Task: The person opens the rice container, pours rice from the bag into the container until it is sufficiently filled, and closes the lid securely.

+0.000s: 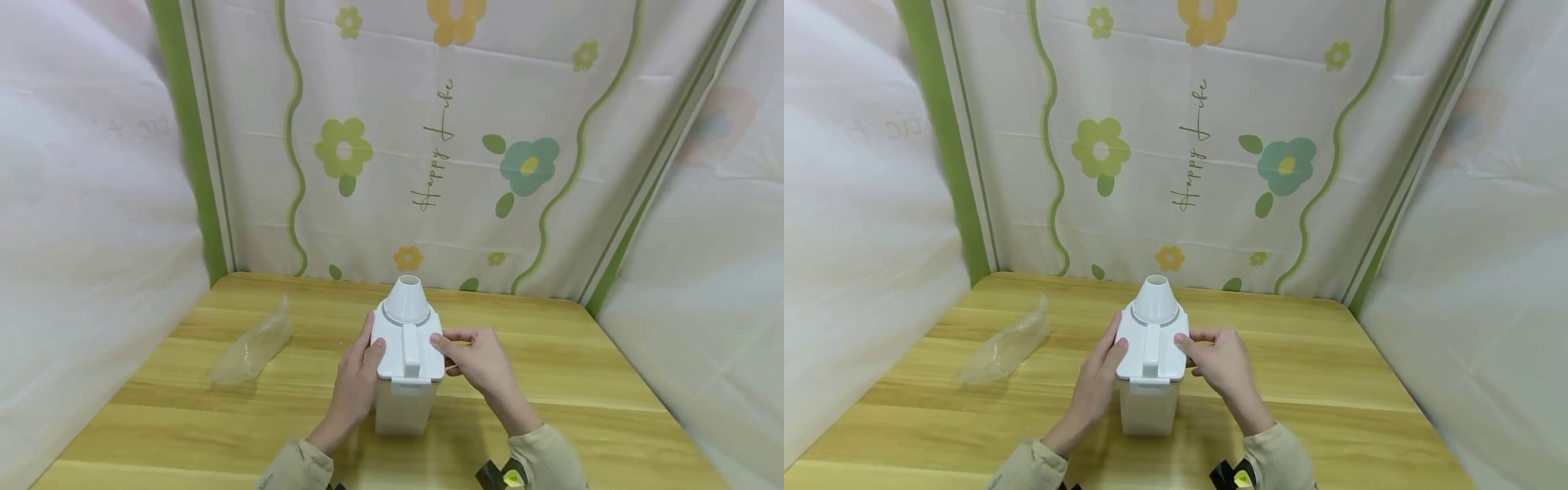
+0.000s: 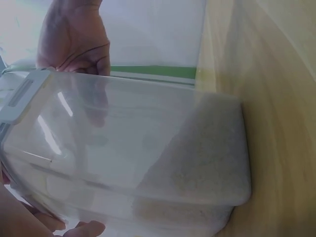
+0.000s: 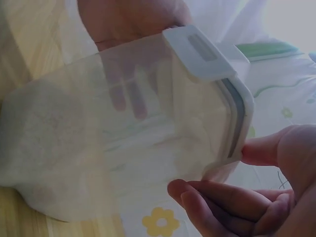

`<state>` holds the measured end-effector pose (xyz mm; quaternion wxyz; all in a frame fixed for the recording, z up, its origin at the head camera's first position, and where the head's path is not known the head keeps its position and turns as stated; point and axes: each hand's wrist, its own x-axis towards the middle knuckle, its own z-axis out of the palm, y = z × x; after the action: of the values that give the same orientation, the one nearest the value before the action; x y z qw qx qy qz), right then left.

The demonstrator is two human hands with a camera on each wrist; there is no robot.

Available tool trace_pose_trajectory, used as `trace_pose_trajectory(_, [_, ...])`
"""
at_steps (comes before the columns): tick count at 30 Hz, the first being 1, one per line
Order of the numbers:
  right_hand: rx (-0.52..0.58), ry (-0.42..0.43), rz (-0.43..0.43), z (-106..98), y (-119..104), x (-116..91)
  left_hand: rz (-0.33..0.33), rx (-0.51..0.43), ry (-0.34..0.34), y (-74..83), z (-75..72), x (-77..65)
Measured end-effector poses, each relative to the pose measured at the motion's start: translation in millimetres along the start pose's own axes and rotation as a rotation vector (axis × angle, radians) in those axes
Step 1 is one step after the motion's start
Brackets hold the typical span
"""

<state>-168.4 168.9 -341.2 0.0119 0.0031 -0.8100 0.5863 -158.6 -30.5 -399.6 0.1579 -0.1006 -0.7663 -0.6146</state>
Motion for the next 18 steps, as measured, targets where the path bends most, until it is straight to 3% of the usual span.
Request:
trace_pose_trajectory(6, [-0.010, 0.055, -0.072, 3.2, 8.4, -10.1, -0.008, -0.029, -0.060, 0.4, -5.7, 5.2])
trace_pose_trajectory(10, [-0.016, 0.076, -0.121, 2.5, 18.3, -13.8, 0.042, -0.057, -0.117, -2.0, -12.8, 5.5])
trace_pose_trajectory(18, [0.210, 0.025, -0.246, 5.1, 43.0, -19.9, 0.196, -0.076, -0.224, -9.7, -24.2, -0.3])
